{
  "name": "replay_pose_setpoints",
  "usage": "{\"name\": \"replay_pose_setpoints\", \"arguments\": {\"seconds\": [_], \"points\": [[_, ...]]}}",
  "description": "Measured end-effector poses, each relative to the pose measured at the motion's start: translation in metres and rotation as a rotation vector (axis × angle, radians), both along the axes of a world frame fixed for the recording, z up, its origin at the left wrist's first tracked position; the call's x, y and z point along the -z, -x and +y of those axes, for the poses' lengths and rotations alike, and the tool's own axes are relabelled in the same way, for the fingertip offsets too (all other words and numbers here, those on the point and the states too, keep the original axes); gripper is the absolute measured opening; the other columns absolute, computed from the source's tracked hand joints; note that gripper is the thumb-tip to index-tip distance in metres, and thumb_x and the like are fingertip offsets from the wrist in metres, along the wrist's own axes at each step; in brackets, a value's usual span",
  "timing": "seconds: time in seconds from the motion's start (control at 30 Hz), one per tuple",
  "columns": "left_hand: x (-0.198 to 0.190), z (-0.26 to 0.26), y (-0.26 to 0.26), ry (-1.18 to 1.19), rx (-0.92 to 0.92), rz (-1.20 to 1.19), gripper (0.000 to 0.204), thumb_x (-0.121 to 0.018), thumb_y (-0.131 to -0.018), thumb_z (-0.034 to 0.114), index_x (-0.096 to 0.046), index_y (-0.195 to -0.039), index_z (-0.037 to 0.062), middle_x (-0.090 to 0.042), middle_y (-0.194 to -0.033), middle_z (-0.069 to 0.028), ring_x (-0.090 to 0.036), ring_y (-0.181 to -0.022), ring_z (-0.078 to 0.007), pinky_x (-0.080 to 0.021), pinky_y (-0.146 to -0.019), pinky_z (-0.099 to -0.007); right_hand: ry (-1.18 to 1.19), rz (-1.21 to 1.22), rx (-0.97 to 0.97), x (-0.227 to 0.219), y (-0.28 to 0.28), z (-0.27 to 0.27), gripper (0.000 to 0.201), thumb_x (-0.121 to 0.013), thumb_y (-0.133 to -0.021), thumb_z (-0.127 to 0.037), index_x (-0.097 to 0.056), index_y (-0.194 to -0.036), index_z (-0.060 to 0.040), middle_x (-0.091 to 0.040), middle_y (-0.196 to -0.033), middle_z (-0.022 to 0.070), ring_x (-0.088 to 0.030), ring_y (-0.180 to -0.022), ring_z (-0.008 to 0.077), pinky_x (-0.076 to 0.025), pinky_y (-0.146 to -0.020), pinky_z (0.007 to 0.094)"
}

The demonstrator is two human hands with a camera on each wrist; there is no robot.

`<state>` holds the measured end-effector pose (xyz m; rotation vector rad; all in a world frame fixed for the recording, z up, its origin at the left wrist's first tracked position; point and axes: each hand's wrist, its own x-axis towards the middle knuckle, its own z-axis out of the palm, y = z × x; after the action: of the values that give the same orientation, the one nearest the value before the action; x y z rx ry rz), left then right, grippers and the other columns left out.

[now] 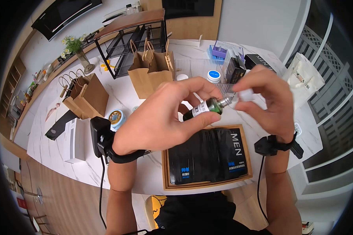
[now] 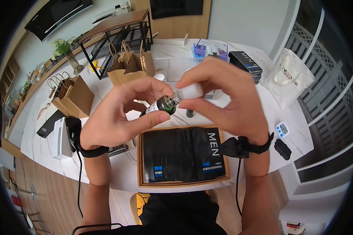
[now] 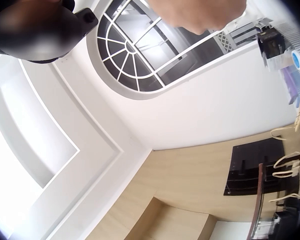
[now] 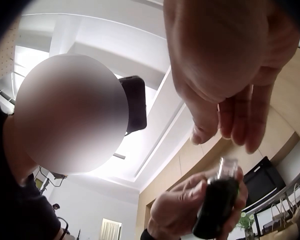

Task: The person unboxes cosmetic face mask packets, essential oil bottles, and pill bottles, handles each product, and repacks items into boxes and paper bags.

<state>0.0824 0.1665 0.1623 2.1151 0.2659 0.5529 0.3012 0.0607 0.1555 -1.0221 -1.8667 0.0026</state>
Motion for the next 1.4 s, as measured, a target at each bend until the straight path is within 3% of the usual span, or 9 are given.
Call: {"name": "replay_pose_setpoints", "arguments": {"seconds": [0.13, 0.4, 0.5, 0.57, 0.8, 0.97, 1.2, 1.3, 1.4], "points": [[0.006, 0.008, 0.002, 0.033, 0.056, -0.052, 0.035, -0.074, -0.085, -0.001, -0.06, -0.117, 0.0009, -0.062, -0.112, -0.0035, -0.061, -0.103, -0.0131, -0.051, -0.091, -0.0293, -0.083, 0.103, -0.084, -0.008, -0.01, -0.008, 0.032, -0.082, -0.074, 0.003, -0.069, -0.103, -0.0001, -0.068, -0.093, 0.0084, -0.065, -0.081, 0.0155, -0.054, -0.068, 0.0252], [0.017, 0.013, -0.008, 0.09, 0.233, -0.227, 0.039, -0.072, -0.084, -0.007, -0.055, -0.119, 0.0011, -0.061, -0.112, -0.0067, -0.061, -0.11, -0.0154, -0.048, -0.101, -0.0347, -0.111, -0.036, 0.036, -0.011, -0.012, -0.012, 0.032, -0.082, -0.074, 0.001, -0.072, -0.104, -0.0018, -0.068, -0.092, 0.0087, -0.064, -0.076, 0.0147, -0.053, -0.067, 0.0246], [0.013, 0.009, -0.009, 0.086, 0.243, -0.217, 0.041, -0.072, -0.085, -0.008, -0.053, -0.12, 0.0006, -0.06, -0.113, -0.0075, -0.061, -0.111, -0.0156, -0.051, -0.097, -0.0332, -0.082, -0.051, 0.047, -0.009, -0.007, -0.01, 0.03, -0.082, -0.075, -0.001, -0.072, -0.103, -0.0034, -0.067, -0.086, 0.0068, -0.062, -0.071, 0.0132, -0.052, -0.064, 0.0241], [0.006, 0.001, -0.009, 0.29, 0.192, -0.222, 0.041, -0.07, -0.086, -0.008, -0.051, -0.122, 0.0001, -0.058, -0.115, -0.0081, -0.061, -0.11, -0.0145, -0.054, -0.09, -0.0301, -0.074, -0.052, 0.053, -0.009, -0.006, -0.009, 0.029, -0.082, -0.075, -0.002, -0.072, -0.103, -0.0042, -0.065, -0.083, 0.0055, -0.062, -0.069, 0.0126, -0.051, -0.062, 0.0238], [0.009, 0.008, -0.009, 0.241, 0.172, -0.227, 0.042, -0.069, -0.088, -0.006, -0.05, -0.125, 0.0005, -0.059, -0.116, -0.0104, -0.063, -0.103, -0.0143, -0.057, -0.085, -0.0278, -0.109, -0.123, 0.099, -0.009, -0.008, -0.007, 0.029, -0.083, -0.075, -0.005, -0.073, -0.102, -0.0049, -0.062, -0.076, 0.0028, -0.06, -0.065, 0.0117, -0.047, -0.058, 0.0238], [0.011, 0.009, -0.01, 0.349, 0.126, -0.223, 0.043, -0.068, -0.091, 0.0, -0.044, -0.126, 0.0019, -0.068, -0.097, -0.0097, -0.071, -0.093, -0.022, -0.059, -0.082, -0.0292, -0.088, -0.087, 0.176, -0.009, -0.003, -0.005, 0.029, -0.079, -0.079, -0.003, -0.072, -0.107, -0.0044, -0.063, -0.082, 0.0042, -0.06, -0.068, 0.0122, -0.048, -0.061, 0.0232], [0.011, 0.012, -0.013, 0.457, 0.124, -0.325, 0.044, -0.067, -0.092, 0.004, -0.041, -0.127, 0.0033, -0.071, -0.105, -0.0181, -0.073, -0.095, -0.0316, -0.061, -0.078, -0.0379, -0.147, -0.053, 0.178, -0.01, -0.003, -0.003, 0.03, -0.074, -0.083, -0.001, -0.071, -0.113, -0.0041, -0.062, -0.086, 0.0065, -0.06, -0.075, 0.0134, -0.049, -0.062, 0.0227], [0.012, 0.008, -0.011, 0.456, 0.126, -0.332, 0.05, -0.073, -0.087, 0.003, -0.042, -0.126, 0.0034, -0.07, -0.106, -0.0229, -0.073, -0.094, -0.032, -0.061, -0.079, -0.0379, -0.137, -0.065, 0.185, -0.011, -0.003, -0.004, 0.03, -0.074, -0.081, 0.0, -0.072, -0.111, -0.0038, -0.061, -0.085, 0.0057, -0.059, -0.073, 0.0127, -0.049, -0.062, 0.0225], [0.007, -0.01, -0.002, 0.262, 0.332, -0.403, 0.062, -0.083, -0.072, 0.0, -0.046, -0.121, 0.0011, -0.066, -0.105, -0.0347, -0.072, -0.093, -0.035, -0.06, -0.078, -0.0371, -0.084, -0.079, 0.209, -0.011, -0.004, -0.007, 0.031, -0.074, -0.082, -0.002, -0.07, -0.113, -0.0023, -0.063, -0.092, 0.0065, -0.059, -0.077, 0.0126, -0.049, -0.068, 0.0236]]}}
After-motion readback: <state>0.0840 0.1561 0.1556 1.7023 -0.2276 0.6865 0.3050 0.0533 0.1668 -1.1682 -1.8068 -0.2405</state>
